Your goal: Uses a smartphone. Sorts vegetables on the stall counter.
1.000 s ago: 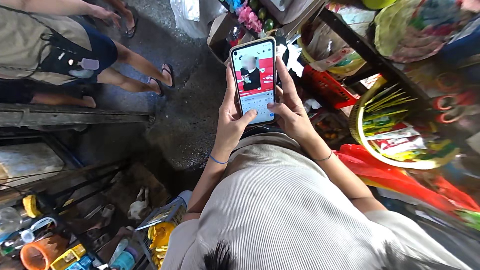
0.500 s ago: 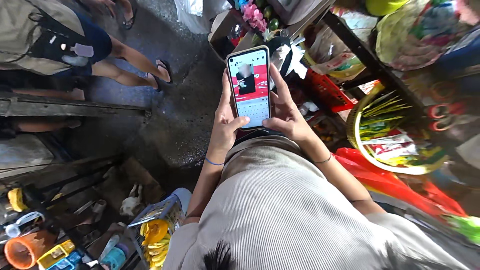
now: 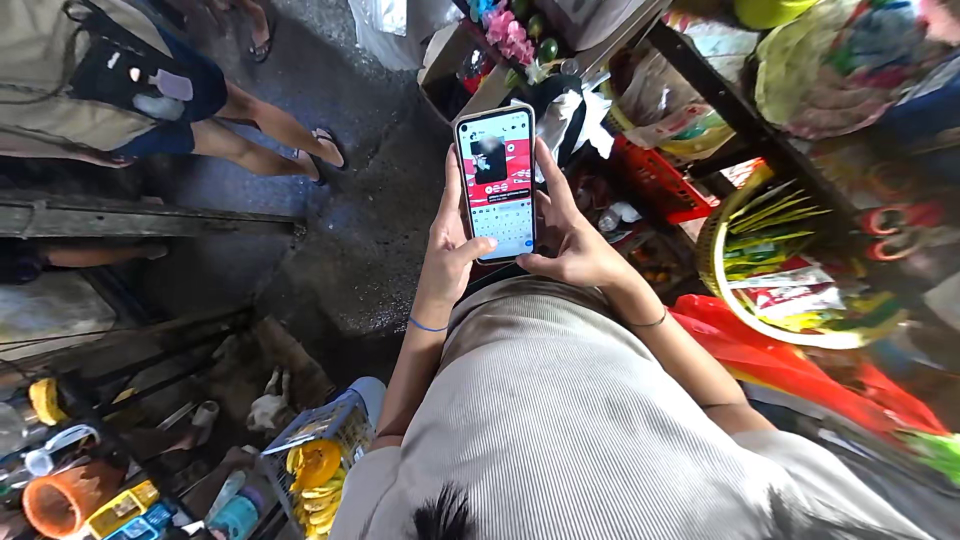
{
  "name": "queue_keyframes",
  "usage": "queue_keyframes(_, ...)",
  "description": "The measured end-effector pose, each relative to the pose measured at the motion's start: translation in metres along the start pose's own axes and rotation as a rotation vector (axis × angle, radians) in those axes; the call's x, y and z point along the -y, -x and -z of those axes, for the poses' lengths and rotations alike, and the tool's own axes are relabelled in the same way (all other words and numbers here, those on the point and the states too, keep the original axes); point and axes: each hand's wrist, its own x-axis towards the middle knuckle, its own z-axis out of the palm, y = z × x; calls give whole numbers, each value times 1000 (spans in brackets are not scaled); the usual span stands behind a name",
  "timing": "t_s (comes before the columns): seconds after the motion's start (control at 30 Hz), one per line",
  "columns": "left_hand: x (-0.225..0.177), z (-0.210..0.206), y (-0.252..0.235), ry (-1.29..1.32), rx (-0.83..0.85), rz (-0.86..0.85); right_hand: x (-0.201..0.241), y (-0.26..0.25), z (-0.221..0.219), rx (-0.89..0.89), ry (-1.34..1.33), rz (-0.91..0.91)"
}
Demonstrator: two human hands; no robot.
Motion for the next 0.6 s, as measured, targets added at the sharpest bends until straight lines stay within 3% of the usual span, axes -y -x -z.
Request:
queue_keyframes(0.33, -1, 4, 1, 4, 2, -34, 6, -3, -4, -13, 12, -18)
queue_keyframes(0.5, -1, 0, 0, 21, -36, -15, 10, 3, -6, -309, -101, -119)
queue_keyframes(0.6, -1, 0, -1, 28, -5, -23, 7, 3, -7, -391, -141, -98)
